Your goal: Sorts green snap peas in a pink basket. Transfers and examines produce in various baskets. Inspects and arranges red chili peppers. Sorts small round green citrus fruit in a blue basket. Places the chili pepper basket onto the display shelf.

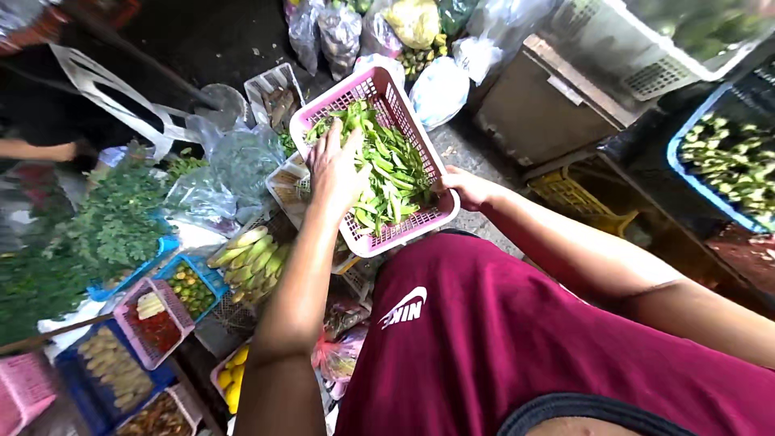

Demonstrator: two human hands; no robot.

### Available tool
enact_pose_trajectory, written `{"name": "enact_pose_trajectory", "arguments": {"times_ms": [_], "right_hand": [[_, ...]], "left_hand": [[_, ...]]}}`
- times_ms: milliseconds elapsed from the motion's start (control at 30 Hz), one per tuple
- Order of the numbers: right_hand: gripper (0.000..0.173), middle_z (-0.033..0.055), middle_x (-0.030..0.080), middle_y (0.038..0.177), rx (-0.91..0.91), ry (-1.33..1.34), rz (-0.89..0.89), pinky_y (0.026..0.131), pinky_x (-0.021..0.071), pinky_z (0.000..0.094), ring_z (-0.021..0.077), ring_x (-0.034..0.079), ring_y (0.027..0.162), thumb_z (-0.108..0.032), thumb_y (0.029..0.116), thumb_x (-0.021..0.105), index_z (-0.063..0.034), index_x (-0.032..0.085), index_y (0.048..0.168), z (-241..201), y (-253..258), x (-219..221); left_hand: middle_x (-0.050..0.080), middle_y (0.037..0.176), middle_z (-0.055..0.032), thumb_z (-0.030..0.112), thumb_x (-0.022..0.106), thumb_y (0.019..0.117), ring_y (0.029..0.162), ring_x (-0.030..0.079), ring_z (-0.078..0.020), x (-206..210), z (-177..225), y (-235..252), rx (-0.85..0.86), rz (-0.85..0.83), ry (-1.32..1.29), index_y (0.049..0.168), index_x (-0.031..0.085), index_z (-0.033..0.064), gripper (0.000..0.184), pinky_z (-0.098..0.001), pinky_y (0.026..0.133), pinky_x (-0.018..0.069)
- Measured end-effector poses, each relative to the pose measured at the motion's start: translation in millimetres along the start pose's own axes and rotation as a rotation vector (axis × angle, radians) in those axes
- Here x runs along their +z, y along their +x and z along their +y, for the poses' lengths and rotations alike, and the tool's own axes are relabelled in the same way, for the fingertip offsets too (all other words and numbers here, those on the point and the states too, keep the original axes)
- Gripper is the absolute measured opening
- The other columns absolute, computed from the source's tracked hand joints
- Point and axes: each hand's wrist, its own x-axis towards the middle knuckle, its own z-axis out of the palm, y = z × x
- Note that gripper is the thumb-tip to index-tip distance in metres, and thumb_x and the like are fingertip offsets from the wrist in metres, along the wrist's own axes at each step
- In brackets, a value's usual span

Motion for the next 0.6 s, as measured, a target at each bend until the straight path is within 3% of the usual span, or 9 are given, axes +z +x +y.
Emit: {"name": "enact_pose_trajectory", "arguments": {"times_ms": [67, 133, 167, 233, 300, 367, 433, 533, 600], "right_hand": [[0.032, 0.0053, 0.074, 0.089, 0.009, 0.005, -0.027, 0.072, 0.0630, 0.0366, 0.0143, 0.073, 0.079, -0.030, 0.0834, 0.063, -0.0090, 0.066, 0.107, -11, 5, -19], [0.031, 0.0054, 0.075, 0.090, 0.007, 0.010, -0.072, 0.073, 0.0631, 0.0370, 0.0147, 0.073, 0.080, -0.029, 0.0827, 0.065, -0.0093, 0.067, 0.107, -19, 12, -39], [0.030, 0.0047, 0.075, 0.089, 0.016, 0.001, -0.088, 0.072, 0.0633, 0.0363, 0.0142, 0.073, 0.079, -0.028, 0.0826, 0.064, -0.0104, 0.067, 0.107, -23, 14, -47], [0.030, 0.0060, 0.075, 0.087, 0.030, 0.001, -0.092, 0.068, 0.0628, 0.0362, 0.0149, 0.073, 0.075, -0.028, 0.0812, 0.066, -0.0099, 0.069, 0.106, -26, 18, -59], [0.036, 0.0055, 0.075, 0.090, 0.035, -0.052, -0.115, 0.069, 0.0629, 0.0369, 0.0151, 0.073, 0.077, -0.031, 0.0799, 0.068, -0.0107, 0.068, 0.110, -33, 29, -73], [0.038, 0.0042, 0.075, 0.091, 0.062, -0.102, -0.124, 0.071, 0.0628, 0.0368, 0.0144, 0.073, 0.079, -0.032, 0.0797, 0.068, -0.0118, 0.067, 0.112, -41, 35, -85], [0.035, 0.0022, 0.075, 0.091, 0.079, -0.142, -0.131, 0.069, 0.0629, 0.0349, 0.0124, 0.073, 0.078, -0.028, 0.0813, 0.065, -0.0135, 0.067, 0.113, -43, 33, -91], [0.034, 0.0015, 0.075, 0.095, 0.103, -0.177, -0.216, 0.074, 0.0631, 0.0352, 0.0124, 0.073, 0.083, -0.026, 0.0825, 0.066, -0.0154, 0.066, 0.115, -45, 41, -87], [0.037, 0.0005, 0.075, 0.095, 0.122, -0.240, -0.258, 0.076, 0.0628, 0.0340, 0.0116, 0.073, 0.084, -0.027, 0.0800, 0.069, -0.0161, 0.067, 0.116, -41, 47, -76]], "left_hand": [[0.057, 0.146, -0.0124, 0.025, 0.073, 0.0922, 0.136, 0.052, -0.0343, -3, 26, -12, 0.141, 0.069, -0.063, 0.135, 0.068, 0.0158, 0.044, -0.0565, 0.110, 0.0443], [0.071, 0.122, -0.0089, 0.018, 0.071, 0.0936, 0.117, 0.066, -0.0272, 11, 53, -19, 0.281, -0.008, -0.171, 0.117, 0.076, 0.0111, 0.025, -0.0499, 0.099, 0.0552], [0.072, 0.122, -0.0065, 0.018, 0.069, 0.0952, 0.116, 0.067, -0.0237, 25, 66, -19, 0.318, -0.089, -0.212, 0.116, 0.077, 0.0123, 0.023, -0.0476, 0.099, 0.0566], [0.063, 0.140, -0.0059, 0.018, 0.065, 0.0979, 0.130, 0.059, -0.0228, 51, 86, -13, 0.315, -0.200, -0.256, 0.124, 0.074, 0.0140, 0.028, -0.0457, 0.109, 0.0501], [0.062, 0.143, -0.0065, 0.015, 0.063, 0.0980, 0.133, 0.057, -0.0217, 58, 97, -7, 0.261, -0.078, -0.338, 0.121, 0.074, 0.0117, 0.026, -0.0431, 0.113, 0.0472], [0.065, 0.137, -0.0062, 0.015, 0.068, 0.0964, 0.128, 0.061, -0.0193, 51, 102, -14, 0.078, 0.205, -0.442, 0.122, 0.074, 0.0088, 0.026, -0.0407, 0.110, 0.0511], [0.062, 0.139, -0.0128, 0.018, 0.074, 0.0935, 0.128, 0.060, -0.0241, 51, 92, -31, -0.262, 0.471, -0.463, 0.132, 0.066, 0.0054, 0.042, -0.0433, 0.107, 0.0528], [0.057, 0.145, -0.0162, 0.035, 0.070, 0.0980, 0.126, 0.060, -0.0287, 78, 68, -66, -0.844, 0.462, -0.707, 0.154, 0.042, 0.0099, 0.068, -0.0499, 0.102, 0.0531], [0.067, 0.123, -0.0153, 0.042, 0.064, 0.1012, 0.107, 0.067, -0.0264, 105, 65, -90, -1.018, 0.382, -1.095, 0.143, 0.051, 0.0101, 0.054, -0.0491, 0.092, 0.0571]]}}
